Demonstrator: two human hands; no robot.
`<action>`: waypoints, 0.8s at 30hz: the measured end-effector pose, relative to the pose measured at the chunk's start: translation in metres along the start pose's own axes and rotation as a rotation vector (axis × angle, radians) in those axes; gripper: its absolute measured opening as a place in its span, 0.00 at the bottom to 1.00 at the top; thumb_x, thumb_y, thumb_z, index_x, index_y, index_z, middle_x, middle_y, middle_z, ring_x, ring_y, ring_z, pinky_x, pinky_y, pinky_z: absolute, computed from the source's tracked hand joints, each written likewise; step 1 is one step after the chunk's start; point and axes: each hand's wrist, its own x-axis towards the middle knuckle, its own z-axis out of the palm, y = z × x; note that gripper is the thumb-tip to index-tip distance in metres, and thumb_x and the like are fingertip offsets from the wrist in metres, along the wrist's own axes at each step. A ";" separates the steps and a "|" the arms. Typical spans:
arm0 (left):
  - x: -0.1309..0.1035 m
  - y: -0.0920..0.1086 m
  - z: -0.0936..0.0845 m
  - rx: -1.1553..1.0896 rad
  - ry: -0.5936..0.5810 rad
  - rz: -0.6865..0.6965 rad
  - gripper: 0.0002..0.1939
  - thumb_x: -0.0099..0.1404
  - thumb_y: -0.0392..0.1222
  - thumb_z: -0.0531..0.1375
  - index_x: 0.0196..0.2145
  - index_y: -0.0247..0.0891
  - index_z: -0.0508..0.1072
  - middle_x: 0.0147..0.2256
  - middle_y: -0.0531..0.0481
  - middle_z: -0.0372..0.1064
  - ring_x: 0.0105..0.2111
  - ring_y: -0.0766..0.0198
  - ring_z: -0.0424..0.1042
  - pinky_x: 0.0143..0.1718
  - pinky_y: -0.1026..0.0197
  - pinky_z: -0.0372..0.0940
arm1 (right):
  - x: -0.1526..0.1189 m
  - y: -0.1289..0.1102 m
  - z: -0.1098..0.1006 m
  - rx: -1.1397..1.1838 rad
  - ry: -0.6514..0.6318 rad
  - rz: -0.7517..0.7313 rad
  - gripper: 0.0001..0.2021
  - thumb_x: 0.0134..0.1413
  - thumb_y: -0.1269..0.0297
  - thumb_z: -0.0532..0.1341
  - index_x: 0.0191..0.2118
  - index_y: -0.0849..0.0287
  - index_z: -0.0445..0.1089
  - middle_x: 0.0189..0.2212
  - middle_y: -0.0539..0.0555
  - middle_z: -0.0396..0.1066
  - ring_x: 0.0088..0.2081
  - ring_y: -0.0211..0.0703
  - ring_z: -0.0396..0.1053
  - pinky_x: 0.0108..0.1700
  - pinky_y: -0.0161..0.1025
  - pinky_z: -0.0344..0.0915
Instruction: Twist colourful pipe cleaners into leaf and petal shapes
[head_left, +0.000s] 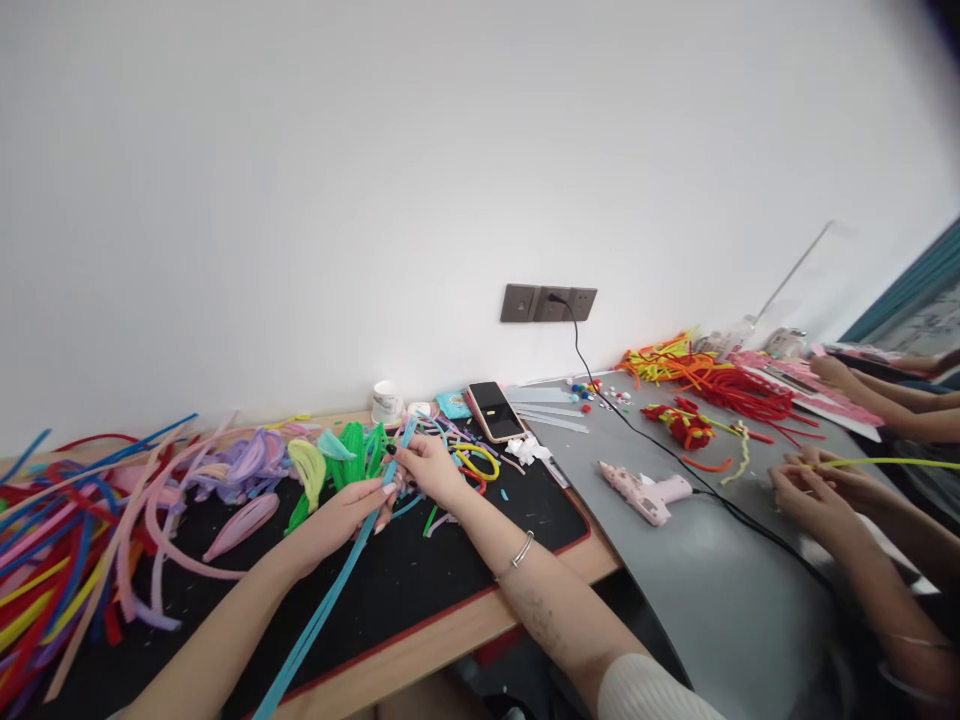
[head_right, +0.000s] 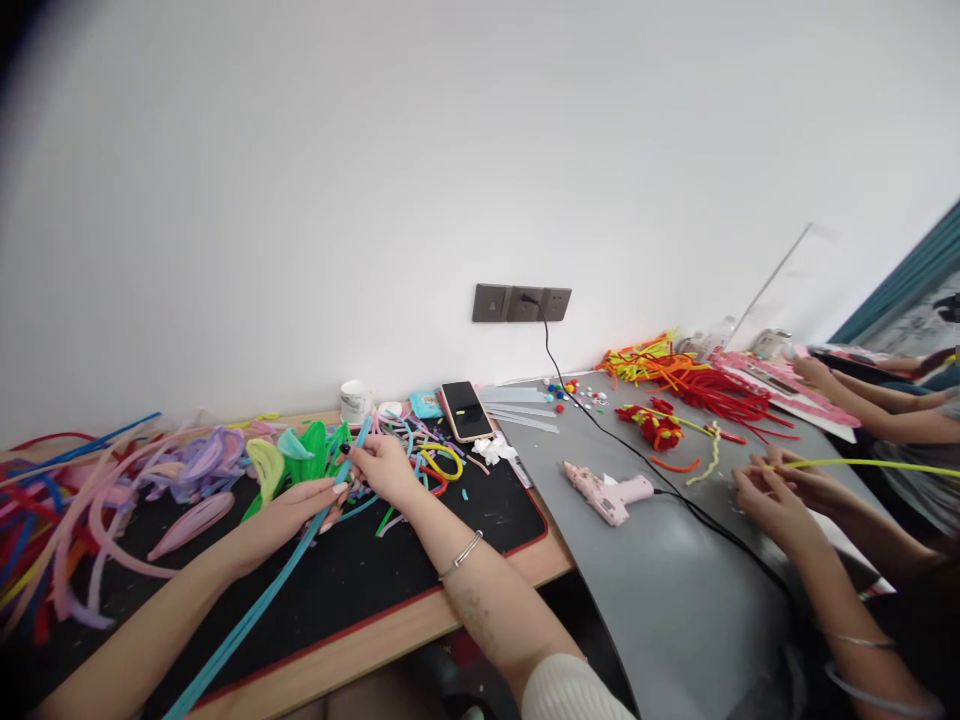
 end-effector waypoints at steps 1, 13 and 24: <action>0.000 -0.001 0.000 -0.026 -0.032 -0.026 0.20 0.62 0.59 0.54 0.29 0.37 0.63 0.21 0.57 0.61 0.19 0.71 0.49 0.21 0.66 0.43 | 0.000 -0.001 0.000 0.002 0.024 -0.003 0.13 0.51 0.57 0.61 0.25 0.62 0.67 0.15 0.45 0.61 0.17 0.31 0.56 0.22 0.31 0.53; 0.000 0.001 0.002 -0.141 -0.030 -0.049 0.21 0.60 0.59 0.57 0.28 0.36 0.64 0.19 0.56 0.65 0.14 0.75 0.50 0.17 0.67 0.44 | -0.008 -0.004 0.000 0.007 -0.139 0.071 0.15 0.45 0.54 0.65 0.26 0.62 0.66 0.15 0.44 0.62 0.16 0.29 0.55 0.18 0.29 0.48; 0.002 0.001 0.001 -0.300 -0.040 -0.043 0.18 0.59 0.55 0.60 0.30 0.36 0.64 0.22 0.54 0.68 0.16 0.74 0.52 0.19 0.66 0.46 | -0.006 -0.004 0.001 -0.070 -0.015 -0.013 0.17 0.45 0.52 0.63 0.21 0.58 0.59 0.12 0.43 0.58 0.15 0.30 0.51 0.17 0.31 0.47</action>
